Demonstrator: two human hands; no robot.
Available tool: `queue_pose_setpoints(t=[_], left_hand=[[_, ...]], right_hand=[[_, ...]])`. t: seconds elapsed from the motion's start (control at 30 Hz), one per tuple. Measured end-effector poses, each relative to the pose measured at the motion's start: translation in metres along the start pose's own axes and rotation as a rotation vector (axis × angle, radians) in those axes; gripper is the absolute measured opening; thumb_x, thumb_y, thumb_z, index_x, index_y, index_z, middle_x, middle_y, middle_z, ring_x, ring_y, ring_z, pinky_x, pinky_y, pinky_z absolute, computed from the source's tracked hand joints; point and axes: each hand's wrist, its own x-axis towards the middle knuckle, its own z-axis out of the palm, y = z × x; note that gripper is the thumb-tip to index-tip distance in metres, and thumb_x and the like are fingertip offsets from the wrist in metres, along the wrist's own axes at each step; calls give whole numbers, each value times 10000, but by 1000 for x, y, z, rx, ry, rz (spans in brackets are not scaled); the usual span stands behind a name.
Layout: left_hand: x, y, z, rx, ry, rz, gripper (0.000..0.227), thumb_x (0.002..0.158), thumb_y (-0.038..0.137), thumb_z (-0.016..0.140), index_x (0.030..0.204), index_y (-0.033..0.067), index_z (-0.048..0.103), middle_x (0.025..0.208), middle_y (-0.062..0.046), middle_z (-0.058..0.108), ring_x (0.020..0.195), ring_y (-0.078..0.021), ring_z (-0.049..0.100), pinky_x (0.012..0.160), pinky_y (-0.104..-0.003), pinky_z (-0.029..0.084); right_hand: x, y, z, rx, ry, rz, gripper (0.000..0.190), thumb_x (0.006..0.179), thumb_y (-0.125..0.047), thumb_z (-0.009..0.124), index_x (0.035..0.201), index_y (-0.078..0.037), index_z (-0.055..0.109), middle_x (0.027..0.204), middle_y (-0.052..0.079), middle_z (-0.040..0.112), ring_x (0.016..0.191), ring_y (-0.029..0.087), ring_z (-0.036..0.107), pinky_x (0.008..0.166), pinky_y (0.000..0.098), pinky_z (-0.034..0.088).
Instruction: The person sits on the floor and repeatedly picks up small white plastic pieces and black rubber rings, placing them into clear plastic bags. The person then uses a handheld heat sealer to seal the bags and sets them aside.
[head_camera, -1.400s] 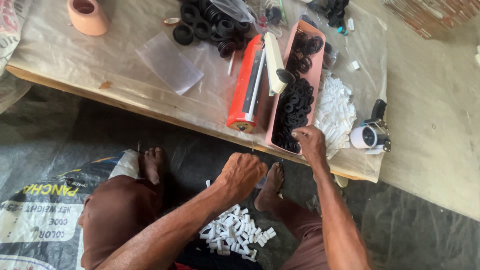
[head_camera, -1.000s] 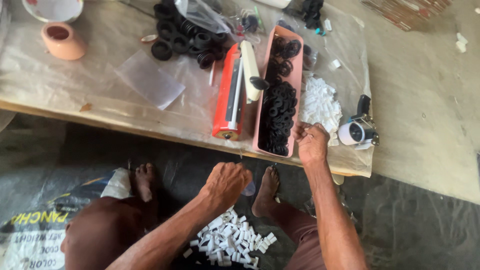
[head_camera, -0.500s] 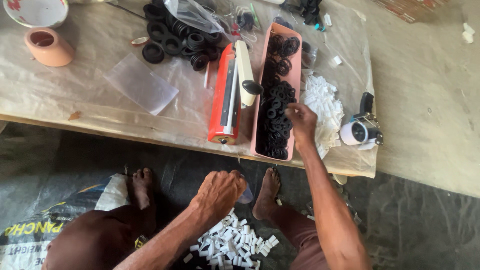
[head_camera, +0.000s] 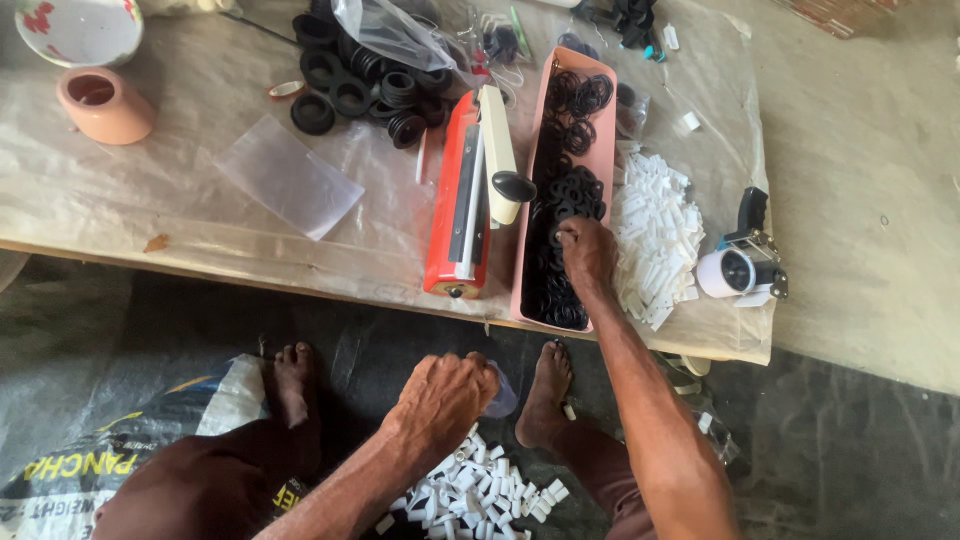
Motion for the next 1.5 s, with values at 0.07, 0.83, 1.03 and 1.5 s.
queue_pose_setpoints(t=[0.07, 0.83, 1.03, 1.5], left_hand=[[-1, 0, -1, -9, -23, -11, 204, 857, 21, 585, 1051, 5, 644, 967, -145, 670, 813, -253, 683, 683, -404, 553], [-12, -22, 20, 98, 150, 20, 342, 788, 102, 612, 1089, -59, 640, 1113, -255, 704, 768, -284, 701, 574, -417, 555], [-6, -32, 49, 89, 105, 11, 250, 843, 158, 626, 1000, -27, 690, 1115, -299, 688, 730, -312, 722, 555, -439, 579], [1, -31, 8, -117, -1, -92, 274, 848, 54, 589, 1093, -45, 658, 1238, -278, 637, 785, -350, 740, 626, -442, 620]], right_hand=[[0, 3, 1, -15, 20, -48, 138, 870, -135, 773, 991, -68, 764, 920, 161, 735, 848, 370, 706, 736, 475, 544], [163, 75, 39, 37, 187, -29, 158, 955, -155, 658, 1055, -78, 752, 971, 142, 720, 917, 318, 710, 834, 449, 558], [186, 83, 89, -191, 178, -86, 208, 967, -181, 653, 1093, -18, 685, 1095, 257, 655, 1009, 458, 621, 829, 565, 489], [173, 68, 29, 941, 146, 470, 201, 945, -89, 719, 801, -101, 579, 681, 34, 489, 599, 200, 412, 507, 353, 263]])
